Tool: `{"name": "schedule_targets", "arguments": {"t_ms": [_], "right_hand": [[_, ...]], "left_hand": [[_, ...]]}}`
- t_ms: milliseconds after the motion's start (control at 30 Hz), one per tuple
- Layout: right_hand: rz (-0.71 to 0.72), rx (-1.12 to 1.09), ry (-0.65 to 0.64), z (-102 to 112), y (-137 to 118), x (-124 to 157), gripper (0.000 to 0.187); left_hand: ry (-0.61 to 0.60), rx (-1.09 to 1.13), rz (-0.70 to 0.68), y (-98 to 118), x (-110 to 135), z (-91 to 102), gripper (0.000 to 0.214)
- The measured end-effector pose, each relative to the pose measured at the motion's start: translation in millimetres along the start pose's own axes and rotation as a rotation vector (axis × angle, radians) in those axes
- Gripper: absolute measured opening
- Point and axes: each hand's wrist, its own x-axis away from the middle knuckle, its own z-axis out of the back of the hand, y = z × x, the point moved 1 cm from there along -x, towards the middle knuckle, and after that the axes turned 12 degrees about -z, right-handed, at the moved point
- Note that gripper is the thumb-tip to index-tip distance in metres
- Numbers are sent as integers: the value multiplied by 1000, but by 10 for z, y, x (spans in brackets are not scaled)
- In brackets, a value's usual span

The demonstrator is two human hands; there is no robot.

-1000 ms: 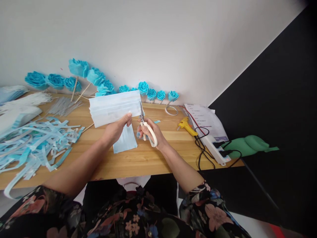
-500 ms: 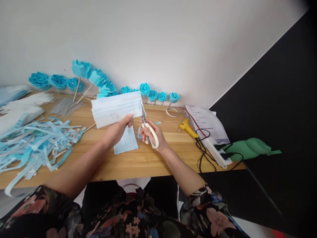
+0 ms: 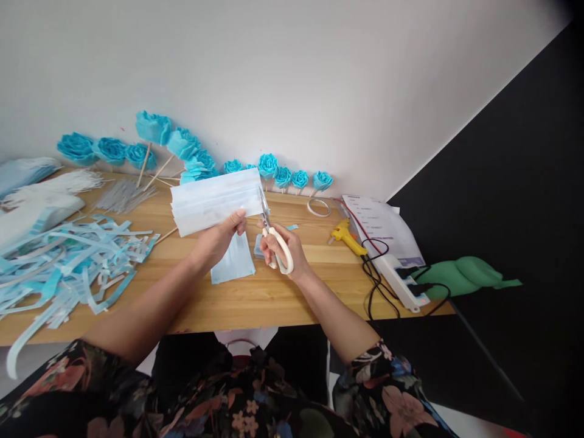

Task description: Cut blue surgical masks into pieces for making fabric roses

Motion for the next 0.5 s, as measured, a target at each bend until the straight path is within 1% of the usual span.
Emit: {"name": "schedule_targets", "arguments": {"t_ms": [167,300,500], "right_hand": [[18,-22,13,-5,20,-9,64],[19,-24,12,-12,28,-13,62],[-1,-23,6,-9,34,-19,62]], "left_hand": [[2,-45,26,16,-3,-3,50],[43,-33,28,49,-12,-24,50],[56,8,-9,37,-21,-19,47]]}}
